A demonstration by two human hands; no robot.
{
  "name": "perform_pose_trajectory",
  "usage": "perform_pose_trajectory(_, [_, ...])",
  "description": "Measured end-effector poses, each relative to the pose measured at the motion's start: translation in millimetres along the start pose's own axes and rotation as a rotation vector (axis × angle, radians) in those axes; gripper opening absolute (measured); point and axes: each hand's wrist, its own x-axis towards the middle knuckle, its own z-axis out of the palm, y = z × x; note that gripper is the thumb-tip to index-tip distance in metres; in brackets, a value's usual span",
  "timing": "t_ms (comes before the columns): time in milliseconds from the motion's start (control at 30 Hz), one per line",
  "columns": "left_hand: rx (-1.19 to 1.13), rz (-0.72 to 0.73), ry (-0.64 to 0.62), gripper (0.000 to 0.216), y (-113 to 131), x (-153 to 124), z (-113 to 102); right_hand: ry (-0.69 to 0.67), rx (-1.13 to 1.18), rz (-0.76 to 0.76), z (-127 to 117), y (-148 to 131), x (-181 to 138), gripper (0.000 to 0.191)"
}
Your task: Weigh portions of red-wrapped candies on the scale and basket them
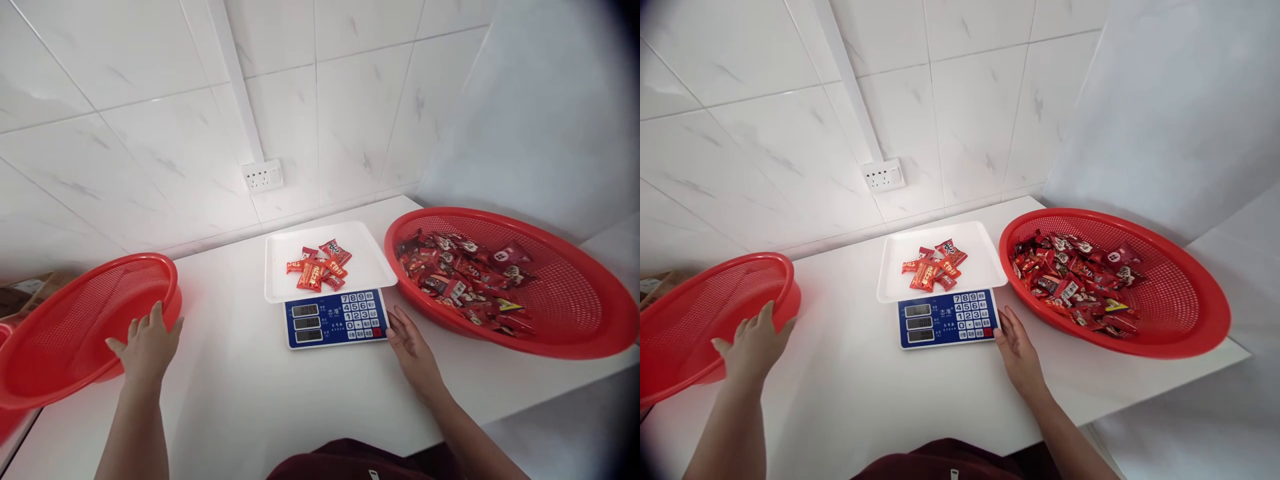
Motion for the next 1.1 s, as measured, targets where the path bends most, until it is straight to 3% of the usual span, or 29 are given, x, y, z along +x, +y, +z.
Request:
perform_pose_trajectory(67, [0.016, 0.019, -0.027, 0.058, 0, 1, 1, 0.005, -0.008, -0.022, 1, 2, -1, 0.066])
perform_pose_trajectory(300, [-0.110, 0.273, 0.139, 0.055, 32, -20, 2, -0.007, -0.077, -0.036, -1, 12, -1, 0.066])
perform_pose_trajectory(400, [-0.139, 0.341, 0.110, 0.050, 43, -26, -3, -0.012, -0.085, -0.050, -1, 14, -1, 0.065])
perform_pose_trajectory(533, [-0.170, 0.320, 0.010, 0.047, 51, -30, -7, -0.019, -0.100, -0.078, -2, 16, -1, 0.064])
perform_pose_trajectory(633, [-0.223, 0.403, 0.110, 0.046, 64, -34, -6, -0.020, -0.109, -0.078, -1, 17, -1, 0.064])
perform_pose_trajectory(733, [-0.387, 0.616, 0.195, 0.043, 93, -38, -9, -0.021, -0.100, -0.077, 1, 15, -1, 0.066])
perform_pose_trajectory(900, [-0.602, 1.014, -0.124, 0.049, 167, -37, -23, -0.006, -0.108, -0.071, 1, 10, -2, 0.068])
perform_pose_trajectory(1000, [-0.564, 1.100, -0.249, 0.062, 203, -29, -26, 0.004, -0.118, -0.075, 2, 7, -4, 0.068])
perform_pose_trajectory(1100, [-0.523, 1.092, -0.316, 0.069, 221, -21, -25, 0.006, -0.108, -0.074, 3, 4, -5, 0.067])
